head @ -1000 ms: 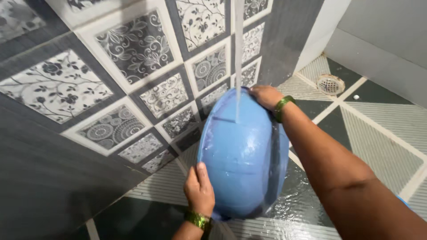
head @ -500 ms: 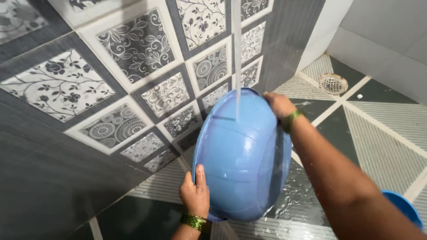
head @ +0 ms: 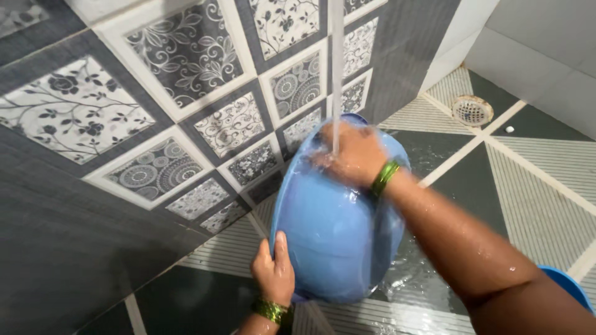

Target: The person scoops water from a blue basin using a small blue mug and repeatedly pours it onto the tiled walls and floor of a bathroom. The person also rinses the basin under the tap and uses a brush to scrub the floor.

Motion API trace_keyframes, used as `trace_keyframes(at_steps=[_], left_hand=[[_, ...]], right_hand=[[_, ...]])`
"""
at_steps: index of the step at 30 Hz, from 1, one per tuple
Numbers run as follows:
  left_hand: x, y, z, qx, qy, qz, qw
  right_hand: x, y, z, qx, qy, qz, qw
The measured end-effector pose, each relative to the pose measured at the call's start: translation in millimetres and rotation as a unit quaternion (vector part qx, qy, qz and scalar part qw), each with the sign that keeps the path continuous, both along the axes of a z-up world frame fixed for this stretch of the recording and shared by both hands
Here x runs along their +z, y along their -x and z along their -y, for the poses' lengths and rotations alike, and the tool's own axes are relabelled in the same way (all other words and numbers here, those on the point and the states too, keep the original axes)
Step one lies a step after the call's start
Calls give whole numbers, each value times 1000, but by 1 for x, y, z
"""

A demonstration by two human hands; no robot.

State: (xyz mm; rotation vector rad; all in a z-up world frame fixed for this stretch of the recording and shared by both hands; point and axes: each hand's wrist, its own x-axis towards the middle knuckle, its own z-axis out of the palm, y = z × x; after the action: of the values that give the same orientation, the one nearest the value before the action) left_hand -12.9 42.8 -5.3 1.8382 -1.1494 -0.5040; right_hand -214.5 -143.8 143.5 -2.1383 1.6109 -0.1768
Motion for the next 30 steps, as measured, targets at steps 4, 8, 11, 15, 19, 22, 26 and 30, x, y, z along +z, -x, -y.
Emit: trace_keyframes(at_steps=[4,8,11,15,19,22,26,30], left_hand=[[-7,-9,-23,-29,72,-56,995],[20,-33,-24,-106,28,39,993],[58,-38,5,-87,-82,21,993],[94,-36,41,-18,-67,-79,994],[74,-24,17,9,-148,81,986],[58,-26,11,22,-123,101,987],[50,-35,25,43,-131,128,982],[49,-37,23,38,-112,67,991]], right_hand=[[-34,62,72,-98,-264,259,924],[-17,28,43,-37,-200,189,961],[16,-35,-42,135,165,-71,974],[3,-71,-121,249,272,40,929],[-64,-18,-27,91,64,-52,992],[-86,29,36,-45,62,142,987],[-77,-12,-17,125,218,126,960],[-63,-72,-74,262,263,115,921]])
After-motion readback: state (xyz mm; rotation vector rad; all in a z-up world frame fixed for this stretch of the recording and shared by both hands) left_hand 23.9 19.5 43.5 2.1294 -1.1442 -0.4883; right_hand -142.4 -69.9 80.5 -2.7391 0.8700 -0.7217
